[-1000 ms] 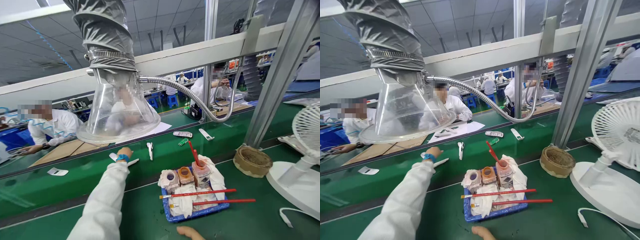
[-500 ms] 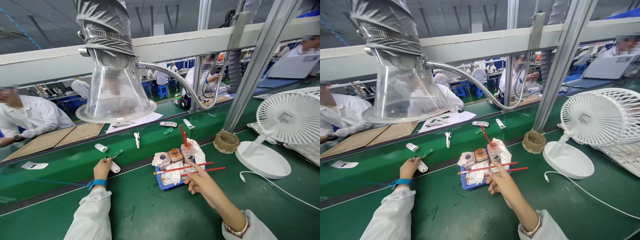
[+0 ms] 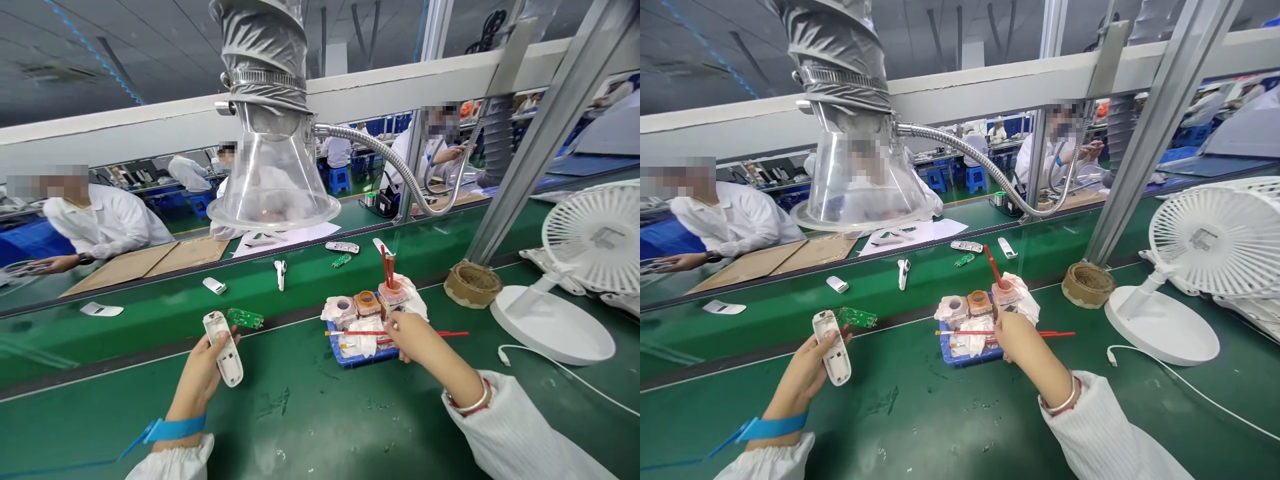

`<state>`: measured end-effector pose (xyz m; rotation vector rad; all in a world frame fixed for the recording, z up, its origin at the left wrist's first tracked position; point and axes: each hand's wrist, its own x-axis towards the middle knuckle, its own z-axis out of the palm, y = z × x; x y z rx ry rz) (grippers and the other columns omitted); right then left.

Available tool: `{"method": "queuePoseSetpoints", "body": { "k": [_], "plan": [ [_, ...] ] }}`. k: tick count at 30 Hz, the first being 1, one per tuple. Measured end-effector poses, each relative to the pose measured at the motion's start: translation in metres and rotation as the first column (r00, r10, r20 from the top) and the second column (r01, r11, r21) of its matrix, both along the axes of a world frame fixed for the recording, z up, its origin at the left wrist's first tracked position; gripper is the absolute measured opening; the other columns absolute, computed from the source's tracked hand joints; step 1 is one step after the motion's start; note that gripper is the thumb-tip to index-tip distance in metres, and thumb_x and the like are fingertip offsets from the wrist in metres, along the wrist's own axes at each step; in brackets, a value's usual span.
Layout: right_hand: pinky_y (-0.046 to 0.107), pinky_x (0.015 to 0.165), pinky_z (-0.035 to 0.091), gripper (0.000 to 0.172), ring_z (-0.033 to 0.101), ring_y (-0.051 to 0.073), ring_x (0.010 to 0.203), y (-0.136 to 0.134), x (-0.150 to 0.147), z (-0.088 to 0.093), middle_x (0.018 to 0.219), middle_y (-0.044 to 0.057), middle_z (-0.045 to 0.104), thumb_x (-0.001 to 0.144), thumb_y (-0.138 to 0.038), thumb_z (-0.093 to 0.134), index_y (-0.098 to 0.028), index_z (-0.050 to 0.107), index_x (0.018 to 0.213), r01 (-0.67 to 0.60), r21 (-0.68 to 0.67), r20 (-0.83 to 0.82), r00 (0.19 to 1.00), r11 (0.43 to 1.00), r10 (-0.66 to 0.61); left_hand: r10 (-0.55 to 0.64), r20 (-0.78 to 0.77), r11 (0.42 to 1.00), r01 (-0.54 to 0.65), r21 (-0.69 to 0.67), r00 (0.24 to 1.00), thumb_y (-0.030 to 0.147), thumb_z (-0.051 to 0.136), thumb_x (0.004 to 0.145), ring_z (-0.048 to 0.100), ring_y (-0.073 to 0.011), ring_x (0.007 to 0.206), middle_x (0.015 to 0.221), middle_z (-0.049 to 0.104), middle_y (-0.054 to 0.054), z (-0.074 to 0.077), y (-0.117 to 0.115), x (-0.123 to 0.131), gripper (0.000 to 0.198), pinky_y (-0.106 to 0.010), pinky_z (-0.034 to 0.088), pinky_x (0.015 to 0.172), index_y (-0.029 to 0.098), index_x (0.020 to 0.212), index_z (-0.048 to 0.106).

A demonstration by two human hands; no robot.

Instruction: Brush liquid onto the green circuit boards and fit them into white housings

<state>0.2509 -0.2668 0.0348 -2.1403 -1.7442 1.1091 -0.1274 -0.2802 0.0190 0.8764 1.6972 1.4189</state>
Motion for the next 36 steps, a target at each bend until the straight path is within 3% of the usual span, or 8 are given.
{"method": "queuePoseSetpoints", "body": {
  "k": [4, 8, 13, 17, 24, 27, 30, 36],
  "plan": [
    [0.033, 0.07, 0.052, 0.023, 0.06, 0.016, 0.08, -0.001, 0.0, 0.003, 0.098, 0.006, 0.06, 0.09, -0.031, 0.053, -0.013, 0.057, 0.104, -0.072, 0.07, 0.116, 0.991, 0.995, 0.064, -0.053, 0.269, 0.998, 0.048, 0.027, 0.962, 0.01, 0.052, 0.08, 0.063, -0.0208, 0.097, 0.098, 0.066, -0.007, -0.002, -0.024, 0.024, 0.017, -0.036, 0.051, 0.089, 0.017, 0.093, 0.059],
    [0.036, 0.075, 0.051, 0.025, 0.059, 0.018, 0.089, 0.001, 0.003, 0.0, 0.108, 0.007, 0.057, 0.09, -0.031, 0.053, -0.015, 0.055, 0.109, -0.092, 0.154, 0.173, 0.983, 0.984, 0.065, -0.052, 0.57, 0.998, 0.055, 0.011, 0.82, 0.005, 0.054, 0.079, 0.06, -0.0259, 0.104, 0.102, 0.066, -0.011, 0.004, -0.044, 0.054, 0.02, -0.041, 0.051, 0.091, 0.014, 0.096, 0.062],
    [0.035, 0.07, 0.051, 0.012, 0.063, 0.018, 0.072, -0.002, 0.0, 0.001, 0.079, 0.005, 0.064, 0.088, -0.022, 0.054, -0.012, 0.06, 0.093, -0.056, 0.349, 0.15, 0.989, 0.936, 0.003, -0.085, 0.661, 0.994, 0.108, 0.005, 0.746, 0.009, 0.056, 0.081, 0.063, -0.0266, 0.098, 0.093, 0.069, -0.013, 0.012, -0.059, 0.083, 0.014, -0.042, 0.05, 0.092, 0.01, 0.092, 0.065],
    [0.03, 0.067, 0.052, 0.011, 0.066, 0.021, 0.073, -0.015, -0.011, -0.001, 0.075, 0.006, 0.068, 0.088, -0.025, 0.052, -0.017, 0.059, 0.091, 0.012, 0.628, -0.052, 0.998, 0.778, 0.026, -0.131, 0.69, 0.985, 0.17, 0.012, 0.712, 0.013, 0.057, 0.081, 0.066, -0.0235, 0.089, 0.082, 0.07, -0.012, 0.016, -0.063, 0.094, 0.01, -0.041, 0.05, 0.092, 0.009, 0.083, 0.066],
    [0.038, 0.076, 0.054, 0.007, 0.065, 0.021, 0.084, -0.036, -0.019, -0.021, 0.086, 0.004, 0.067, 0.082, -0.017, 0.053, -0.023, 0.057, 0.084, 0.137, 0.951, -0.221, 0.927, 0.276, 0.302, -0.151, 0.702, 0.969, 0.245, -0.036, 0.696, 0.014, 0.06, 0.08, 0.067, -0.0206, 0.084, 0.077, 0.069, -0.009, 0.019, -0.067, 0.102, 0.007, -0.037, 0.05, 0.092, 0.01, 0.08, 0.066],
    [0.038, 0.073, 0.056, 0.023, 0.065, 0.021, 0.086, -0.043, -0.015, -0.015, 0.092, 0.003, 0.065, 0.077, -0.005, 0.055, -0.024, 0.057, 0.09, 0.193, 0.973, -0.227, 0.884, 0.124, 0.409, -0.137, 0.682, 0.965, 0.254, -0.074, 0.719, 0.013, 0.06, 0.08, 0.066, -0.0199, 0.085, 0.079, 0.069, -0.01, 0.02, -0.068, 0.103, 0.008, -0.036, 0.05, 0.092, 0.01, 0.085, 0.065],
    [0.039, 0.072, 0.058, 0.038, 0.065, 0.021, 0.089, -0.051, -0.018, 0.0, 0.098, 0.004, 0.062, 0.074, 0.006, 0.054, -0.023, 0.057, 0.099, 0.218, 0.974, -0.222, 0.83, 0.068, 0.511, -0.15, 0.663, 0.959, 0.27, -0.082, 0.733, 0.013, 0.061, 0.079, 0.066, -0.0203, 0.088, 0.083, 0.069, -0.01, 0.018, -0.068, 0.106, 0.01, -0.036, 0.049, 0.093, 0.01, 0.088, 0.064],
    [0.039, 0.077, 0.059, 0.049, 0.063, 0.02, 0.095, -0.057, -0.041, 0.016, 0.102, 0.006, 0.055, 0.076, 0.013, 0.042, -0.021, 0.052, 0.11, 0.069, 0.995, -0.101, 0.7, 0.073, 0.707, -0.252, 0.632, 0.929, 0.365, -0.053, 0.733, 0.021, 0.066, 0.076, 0.063, -0.022, 0.093, 0.094, 0.069, -0.011, 0.014, -0.069, 0.113, 0.019, -0.036, 0.045, 0.096, 0.012, 0.092, 0.065]
  ]
}}
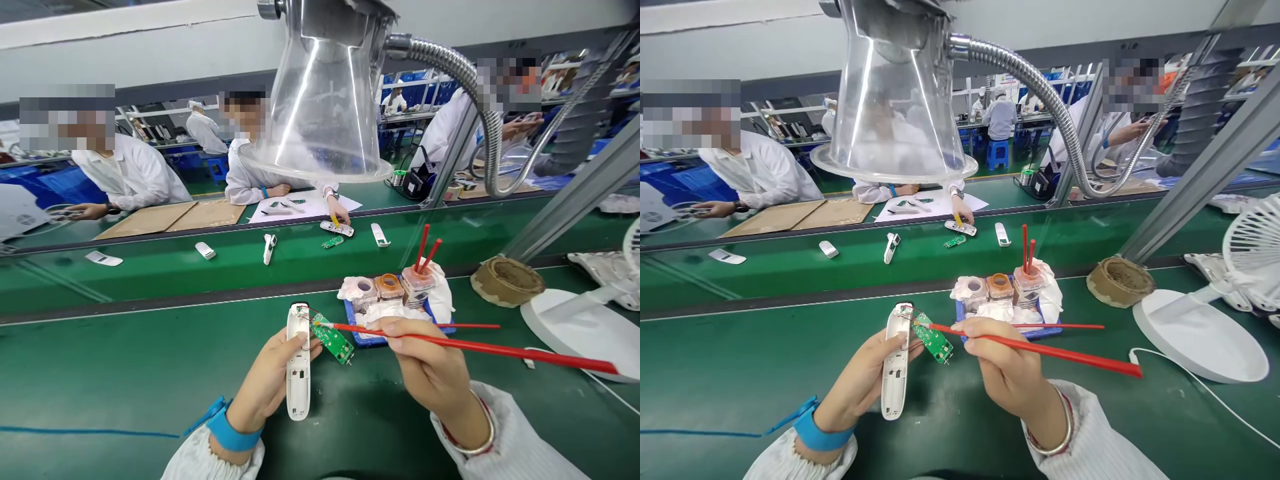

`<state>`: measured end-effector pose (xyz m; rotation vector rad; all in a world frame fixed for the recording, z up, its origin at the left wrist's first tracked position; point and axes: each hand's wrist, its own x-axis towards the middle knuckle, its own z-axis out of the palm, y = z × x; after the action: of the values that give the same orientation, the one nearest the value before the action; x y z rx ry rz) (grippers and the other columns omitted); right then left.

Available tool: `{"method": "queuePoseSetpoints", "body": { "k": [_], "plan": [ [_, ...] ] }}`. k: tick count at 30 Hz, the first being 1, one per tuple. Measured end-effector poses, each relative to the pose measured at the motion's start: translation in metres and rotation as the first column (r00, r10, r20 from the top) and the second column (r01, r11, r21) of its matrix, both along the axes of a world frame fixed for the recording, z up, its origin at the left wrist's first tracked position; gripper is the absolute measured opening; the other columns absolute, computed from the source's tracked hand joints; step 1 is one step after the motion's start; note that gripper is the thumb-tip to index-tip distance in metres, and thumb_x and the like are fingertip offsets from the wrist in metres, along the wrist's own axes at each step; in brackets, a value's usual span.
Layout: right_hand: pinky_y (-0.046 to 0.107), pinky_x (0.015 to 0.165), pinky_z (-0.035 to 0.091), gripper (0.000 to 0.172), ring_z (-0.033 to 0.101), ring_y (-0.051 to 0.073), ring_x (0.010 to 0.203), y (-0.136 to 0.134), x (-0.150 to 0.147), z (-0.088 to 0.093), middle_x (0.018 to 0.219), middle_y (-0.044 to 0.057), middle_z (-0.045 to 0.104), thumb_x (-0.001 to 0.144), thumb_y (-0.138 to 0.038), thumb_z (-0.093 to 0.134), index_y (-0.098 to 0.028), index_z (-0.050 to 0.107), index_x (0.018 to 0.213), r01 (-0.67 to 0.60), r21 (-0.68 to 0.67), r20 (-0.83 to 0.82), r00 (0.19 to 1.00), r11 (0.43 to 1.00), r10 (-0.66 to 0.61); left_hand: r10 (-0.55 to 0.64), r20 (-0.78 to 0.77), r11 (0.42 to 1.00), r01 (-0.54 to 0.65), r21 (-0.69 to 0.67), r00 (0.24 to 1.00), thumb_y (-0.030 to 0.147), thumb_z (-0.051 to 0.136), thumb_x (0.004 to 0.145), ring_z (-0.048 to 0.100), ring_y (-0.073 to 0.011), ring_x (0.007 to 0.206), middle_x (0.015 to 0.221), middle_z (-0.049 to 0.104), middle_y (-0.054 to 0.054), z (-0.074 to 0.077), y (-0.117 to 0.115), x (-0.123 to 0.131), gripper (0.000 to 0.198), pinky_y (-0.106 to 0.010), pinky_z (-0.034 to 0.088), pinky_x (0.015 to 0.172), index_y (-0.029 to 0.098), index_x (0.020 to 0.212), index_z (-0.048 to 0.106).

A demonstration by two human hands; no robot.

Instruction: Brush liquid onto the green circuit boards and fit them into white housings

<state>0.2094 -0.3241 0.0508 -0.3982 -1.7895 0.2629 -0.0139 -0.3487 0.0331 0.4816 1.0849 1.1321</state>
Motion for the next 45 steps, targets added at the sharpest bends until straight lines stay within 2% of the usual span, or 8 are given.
{"method": "queuePoseSetpoints", "body": {
  "k": [8, 18, 23, 26, 28, 34, 38, 45],
  "plan": [
    [0.039, 0.079, 0.057, 0.046, 0.061, 0.022, 0.099, 0.002, 0.004, -0.008, 0.098, 0.007, 0.057, 0.076, 0.011, 0.041, -0.02, 0.051, 0.108, -0.012, 0.012, 0.117, 0.993, 1.0, 0.011, -0.052, -0.06, 0.998, 0.054, 0.027, 0.997, 0.027, 0.068, 0.075, 0.063, -0.0194, 0.089, 0.092, 0.069, -0.009, 0.002, -0.004, 0.003, 0.02, -0.032, 0.045, 0.094, 0.014, 0.09, 0.067],
    [0.035, 0.077, 0.058, 0.039, 0.063, 0.022, 0.097, 0.0, 0.011, 0.002, 0.095, 0.007, 0.059, 0.074, 0.009, 0.044, -0.018, 0.055, 0.1, 0.054, 0.102, 0.174, 0.982, 0.993, -0.071, -0.001, -0.061, 0.999, 0.004, 0.049, 0.998, 0.03, 0.07, 0.073, 0.064, -0.0212, 0.09, 0.089, 0.07, -0.01, 0.005, -0.004, 0.001, 0.025, -0.035, 0.045, 0.095, 0.014, 0.092, 0.067],
    [0.039, 0.074, 0.06, 0.038, 0.064, 0.023, 0.093, -0.01, 0.011, 0.013, 0.097, 0.006, 0.06, 0.075, 0.007, 0.043, -0.02, 0.056, 0.098, -0.064, 0.066, 0.055, 0.997, 0.996, 0.061, -0.012, -0.088, 0.999, 0.016, 0.05, 0.996, 0.029, 0.068, 0.075, 0.064, -0.0223, 0.092, 0.092, 0.07, -0.011, 0.008, -0.006, 0.0, 0.025, -0.036, 0.045, 0.094, 0.013, 0.094, 0.066],
    [0.04, 0.078, 0.059, 0.039, 0.064, 0.021, 0.091, -0.014, 0.007, 0.013, 0.095, 0.007, 0.062, 0.078, 0.006, 0.041, -0.02, 0.054, 0.104, -0.194, -0.028, 0.087, 0.977, 0.981, 0.196, -0.054, -0.094, 0.995, 0.062, 0.074, 0.994, 0.031, 0.066, 0.077, 0.062, -0.0232, 0.096, 0.098, 0.069, -0.012, 0.009, -0.006, 0.002, 0.027, -0.036, 0.044, 0.095, 0.013, 0.097, 0.066],
    [0.04, 0.081, 0.058, 0.04, 0.064, 0.021, 0.091, -0.014, 0.006, 0.01, 0.091, 0.007, 0.062, 0.08, 0.006, 0.038, -0.019, 0.052, 0.108, -0.212, -0.047, 0.108, 0.97, 0.976, 0.216, -0.075, -0.103, 0.992, 0.085, 0.096, 0.992, 0.031, 0.065, 0.077, 0.062, -0.0229, 0.095, 0.099, 0.068, -0.012, 0.009, -0.007, 0.003, 0.027, -0.035, 0.044, 0.094, 0.013, 0.097, 0.066],
    [0.037, 0.077, 0.059, 0.035, 0.063, 0.021, 0.094, -0.005, 0.015, 0.002, 0.094, 0.006, 0.063, 0.08, 0.005, 0.04, -0.022, 0.052, 0.1, -0.112, -0.004, 0.154, 0.982, 0.994, 0.111, -0.048, -0.092, 0.991, 0.059, 0.122, 0.995, 0.029, 0.068, 0.075, 0.063, -0.0203, 0.089, 0.09, 0.07, -0.008, 0.011, -0.012, 0.0, 0.024, -0.033, 0.046, 0.092, 0.015, 0.094, 0.066],
    [0.041, 0.074, 0.059, 0.038, 0.063, 0.024, 0.095, -0.001, 0.028, -0.001, 0.095, 0.007, 0.059, 0.074, 0.01, 0.041, -0.019, 0.053, 0.096, -0.033, 0.076, 0.123, 0.992, 0.997, 0.024, 0.037, -0.036, 0.995, -0.033, 0.091, 0.999, 0.026, 0.07, 0.073, 0.064, -0.0204, 0.087, 0.084, 0.069, -0.008, 0.014, -0.007, -0.009, 0.019, -0.035, 0.047, 0.093, 0.014, 0.087, 0.066],
    [0.047, 0.077, 0.057, 0.046, 0.063, 0.025, 0.093, 0.002, 0.044, -0.024, 0.099, 0.005, 0.059, 0.072, 0.013, 0.048, -0.02, 0.056, 0.102, 0.111, -0.031, -0.138, 0.984, 0.993, -0.114, 0.176, 0.001, 0.984, -0.176, 0.03, 0.984, 0.014, 0.058, 0.081, 0.064, -0.025, 0.094, 0.092, 0.068, -0.015, 0.009, 0.045, -0.042, 0.012, -0.036, 0.05, 0.091, 0.007, 0.09, 0.062]
  ]
}}
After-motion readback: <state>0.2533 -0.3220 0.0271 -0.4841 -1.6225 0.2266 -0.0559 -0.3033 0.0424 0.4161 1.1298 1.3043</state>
